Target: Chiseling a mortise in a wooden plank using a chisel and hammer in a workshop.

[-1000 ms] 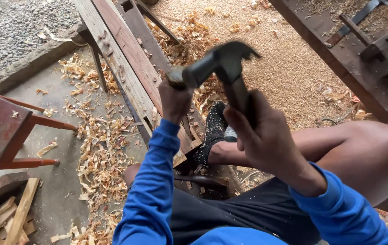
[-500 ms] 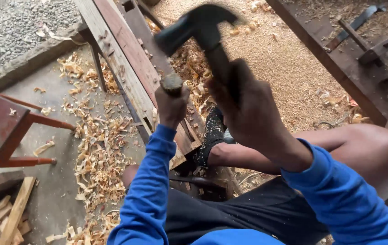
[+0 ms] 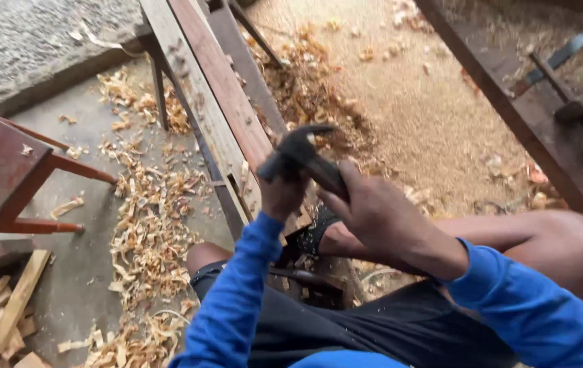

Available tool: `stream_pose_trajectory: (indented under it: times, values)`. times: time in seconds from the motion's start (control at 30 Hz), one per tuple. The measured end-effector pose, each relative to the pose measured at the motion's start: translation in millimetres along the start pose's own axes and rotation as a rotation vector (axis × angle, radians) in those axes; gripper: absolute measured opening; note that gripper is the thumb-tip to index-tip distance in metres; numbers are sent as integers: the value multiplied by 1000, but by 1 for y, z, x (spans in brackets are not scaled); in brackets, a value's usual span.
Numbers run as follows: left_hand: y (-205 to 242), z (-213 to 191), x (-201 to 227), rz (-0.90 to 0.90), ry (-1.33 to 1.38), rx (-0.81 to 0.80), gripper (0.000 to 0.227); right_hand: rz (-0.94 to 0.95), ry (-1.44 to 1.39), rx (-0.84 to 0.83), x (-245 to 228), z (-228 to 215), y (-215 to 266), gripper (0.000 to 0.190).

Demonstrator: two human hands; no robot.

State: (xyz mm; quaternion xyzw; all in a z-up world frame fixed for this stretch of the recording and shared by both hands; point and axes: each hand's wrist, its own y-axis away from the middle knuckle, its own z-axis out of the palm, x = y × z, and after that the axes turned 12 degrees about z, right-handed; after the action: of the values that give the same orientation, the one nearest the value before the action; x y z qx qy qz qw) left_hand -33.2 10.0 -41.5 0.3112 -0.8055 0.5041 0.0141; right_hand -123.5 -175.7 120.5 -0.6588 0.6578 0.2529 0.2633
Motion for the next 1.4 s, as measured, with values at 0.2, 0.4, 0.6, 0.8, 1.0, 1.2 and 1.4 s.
stream_pose_trajectory:
  times: [0.2, 0.4, 0.6, 0.8, 1.0, 1.2, 1.4]
  values:
    - [11, -45, 81, -392, 486, 70, 15, 270, -166, -109, 14, -10, 38, 31]
    - [60, -30, 3, -393, 437, 238, 18, 514, -693, -66, 57, 41, 68, 32]
    - [36, -64, 20, -587, 724, 399, 18, 606, -767, -82, 80, 69, 75, 33]
    - [-62, -17, 32, -345, 353, 36, 24, 657, -780, -136, 80, 77, 79, 31]
    - [-65, 8, 42, -409, 543, -103, 27, 722, -841, -153, 86, 76, 74, 28]
    - [-7, -48, 26, -186, 161, -39, 13, 696, -959, -46, 94, 71, 62, 31]
    - [24, -63, 25, -591, 862, 323, 20, 677, -1051, 10, 93, 70, 59, 34]
